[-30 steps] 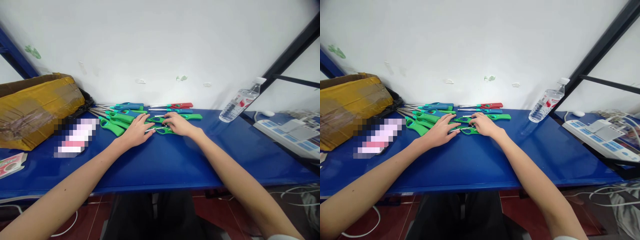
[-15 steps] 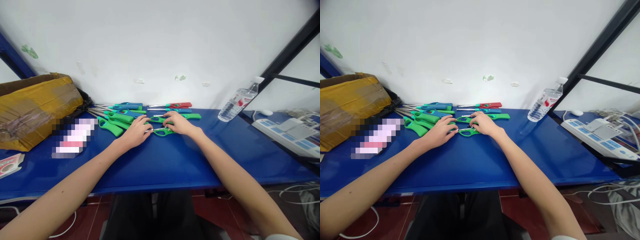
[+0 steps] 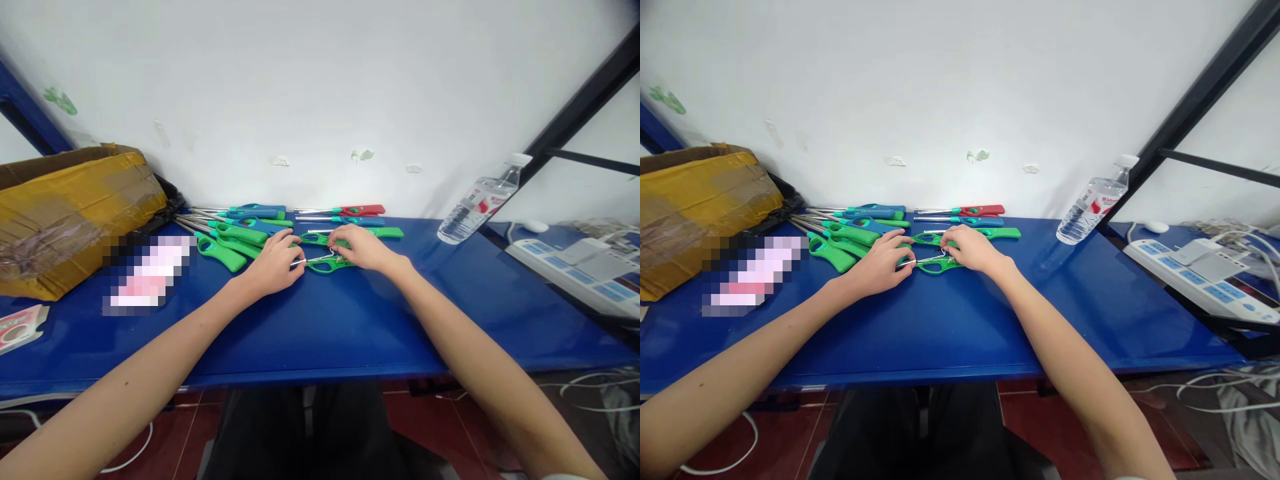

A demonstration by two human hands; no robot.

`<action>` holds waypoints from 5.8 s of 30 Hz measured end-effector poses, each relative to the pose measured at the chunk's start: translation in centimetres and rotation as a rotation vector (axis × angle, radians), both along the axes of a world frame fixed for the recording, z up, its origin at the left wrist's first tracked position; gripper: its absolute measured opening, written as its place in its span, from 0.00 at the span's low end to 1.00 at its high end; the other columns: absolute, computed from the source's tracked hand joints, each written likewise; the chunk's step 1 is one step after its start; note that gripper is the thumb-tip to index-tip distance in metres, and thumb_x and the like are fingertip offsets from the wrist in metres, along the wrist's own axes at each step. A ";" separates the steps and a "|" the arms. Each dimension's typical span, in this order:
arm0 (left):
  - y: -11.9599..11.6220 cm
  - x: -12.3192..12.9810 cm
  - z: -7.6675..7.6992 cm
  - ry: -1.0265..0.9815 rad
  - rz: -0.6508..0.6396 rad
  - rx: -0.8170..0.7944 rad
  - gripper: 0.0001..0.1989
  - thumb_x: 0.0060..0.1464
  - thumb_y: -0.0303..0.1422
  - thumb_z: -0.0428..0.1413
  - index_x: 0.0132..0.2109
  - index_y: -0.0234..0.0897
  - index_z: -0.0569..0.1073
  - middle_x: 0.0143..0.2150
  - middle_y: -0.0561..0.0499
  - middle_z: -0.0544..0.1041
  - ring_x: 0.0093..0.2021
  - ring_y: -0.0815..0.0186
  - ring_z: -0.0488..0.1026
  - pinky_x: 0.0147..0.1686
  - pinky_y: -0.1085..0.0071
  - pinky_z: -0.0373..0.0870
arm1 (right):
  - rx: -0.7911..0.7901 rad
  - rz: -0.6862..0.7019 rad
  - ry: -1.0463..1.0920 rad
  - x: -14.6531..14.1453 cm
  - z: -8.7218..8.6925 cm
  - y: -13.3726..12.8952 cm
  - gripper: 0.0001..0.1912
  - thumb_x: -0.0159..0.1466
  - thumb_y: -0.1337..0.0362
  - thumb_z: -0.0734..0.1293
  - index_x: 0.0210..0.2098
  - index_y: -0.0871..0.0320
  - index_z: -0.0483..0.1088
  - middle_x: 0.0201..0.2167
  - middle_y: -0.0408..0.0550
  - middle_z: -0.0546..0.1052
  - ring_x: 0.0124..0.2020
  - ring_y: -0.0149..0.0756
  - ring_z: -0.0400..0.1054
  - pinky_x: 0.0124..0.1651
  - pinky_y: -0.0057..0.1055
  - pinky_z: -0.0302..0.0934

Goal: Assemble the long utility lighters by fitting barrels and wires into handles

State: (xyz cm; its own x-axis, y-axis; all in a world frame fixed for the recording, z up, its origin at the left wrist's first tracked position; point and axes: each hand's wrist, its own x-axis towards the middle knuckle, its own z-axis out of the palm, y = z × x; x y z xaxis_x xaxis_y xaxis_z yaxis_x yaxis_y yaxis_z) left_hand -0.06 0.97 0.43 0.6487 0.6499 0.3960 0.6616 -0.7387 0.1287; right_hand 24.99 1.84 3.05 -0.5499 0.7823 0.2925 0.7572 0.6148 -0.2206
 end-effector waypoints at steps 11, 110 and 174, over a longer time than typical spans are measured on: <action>0.4 -0.1 -0.2 -0.017 -0.014 0.016 0.13 0.65 0.35 0.50 0.39 0.36 0.78 0.52 0.41 0.75 0.65 0.47 0.60 0.63 0.47 0.61 | -0.030 -0.038 0.067 0.1 0.9 -2.0 0.10 0.63 0.71 0.63 0.40 0.58 0.77 0.37 0.50 0.81 0.37 0.39 0.74 0.41 0.35 0.63; 2.2 -3.3 2.1 0.253 -0.066 -0.180 0.19 0.68 0.42 0.48 0.60 0.45 0.75 0.71 0.44 0.60 0.73 0.45 0.46 0.66 0.43 0.53 | -0.072 0.112 0.043 0.5 0.5 -2.3 0.11 0.67 0.64 0.65 0.44 0.59 0.79 0.43 0.54 0.79 0.43 0.43 0.73 0.50 0.41 0.65; 1.2 0.6 0.8 0.006 -0.097 0.134 0.17 0.66 0.32 0.47 0.55 0.32 0.74 0.59 0.37 0.72 0.65 0.48 0.61 0.64 0.48 0.60 | 0.109 0.038 -0.019 -0.5 -1.8 -1.6 0.14 0.69 0.63 0.62 0.41 0.57 0.80 0.55 0.58 0.74 0.62 0.52 0.61 0.64 0.53 0.55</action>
